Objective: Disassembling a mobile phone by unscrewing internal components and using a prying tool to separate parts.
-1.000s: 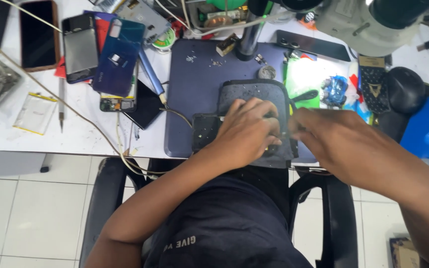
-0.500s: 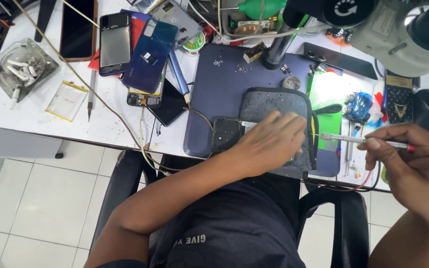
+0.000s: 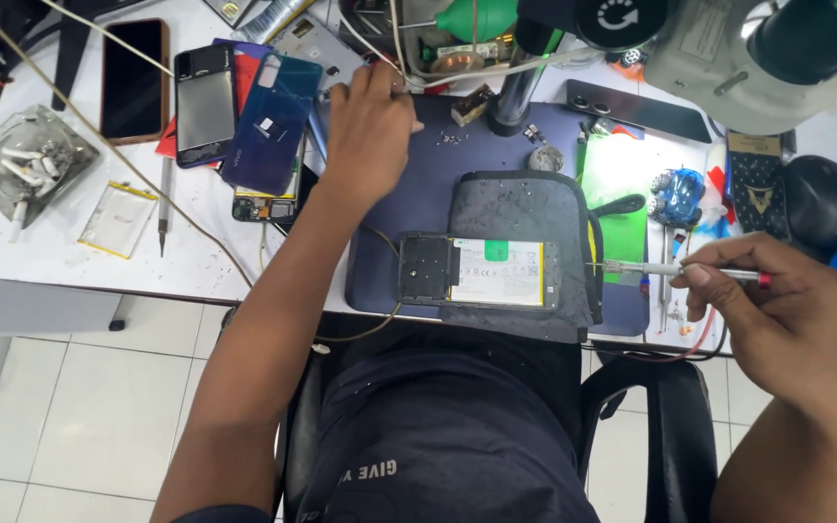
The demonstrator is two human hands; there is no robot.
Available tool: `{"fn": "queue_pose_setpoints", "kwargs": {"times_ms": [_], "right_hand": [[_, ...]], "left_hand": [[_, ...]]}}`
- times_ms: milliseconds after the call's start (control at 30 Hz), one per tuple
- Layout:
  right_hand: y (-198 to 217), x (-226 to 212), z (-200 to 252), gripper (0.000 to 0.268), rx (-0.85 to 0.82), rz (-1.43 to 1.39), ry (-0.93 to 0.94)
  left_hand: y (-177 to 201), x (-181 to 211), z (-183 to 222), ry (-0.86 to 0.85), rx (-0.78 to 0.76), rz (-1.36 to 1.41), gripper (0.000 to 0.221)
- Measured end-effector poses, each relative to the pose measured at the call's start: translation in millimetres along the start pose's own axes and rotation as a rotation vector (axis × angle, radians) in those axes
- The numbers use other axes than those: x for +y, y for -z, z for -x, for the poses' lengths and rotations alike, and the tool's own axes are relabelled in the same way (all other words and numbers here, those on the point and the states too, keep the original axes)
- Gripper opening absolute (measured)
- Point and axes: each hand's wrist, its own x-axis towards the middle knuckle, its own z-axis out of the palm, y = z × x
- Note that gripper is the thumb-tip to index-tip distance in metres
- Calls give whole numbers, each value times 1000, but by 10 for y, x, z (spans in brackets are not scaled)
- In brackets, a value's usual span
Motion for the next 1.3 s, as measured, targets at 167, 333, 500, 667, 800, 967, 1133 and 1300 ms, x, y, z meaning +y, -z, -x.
{"fn": "queue_pose_setpoints", "kwargs": {"times_ms": [167, 333, 500, 667, 800, 967, 1133, 1300], "right_hand": [[-17, -20, -3, 10, -1, -9, -49], [-50, -272, 3, 11, 32, 78, -21], [-106, -576, -65, 8, -180, 460, 296], [-161, -744, -124, 12, -408, 554, 153], [-201, -777, -150, 11, -520, 635, 74], [-226, -840, -160, 15, -577, 656, 3], [-221, -863, -179, 20, -626, 698, 74], [-243, -897, -215, 7, -722, 731, 124]], "left_hand": [[-57, -49, 11, -6, 53, 7, 6], [460, 461, 78, 82, 72, 307, 14], [745, 1426, 460, -168, -194, 1386, 31], [677, 1604, 609, -245, -340, 1458, 42], [645, 1591, 602, -304, -336, 1480, 27], [650, 1588, 613, -280, -372, 1498, 29], [635, 1581, 617, -288, -351, 1506, 29], [616, 1552, 608, -318, -435, 1384, 36]]}}
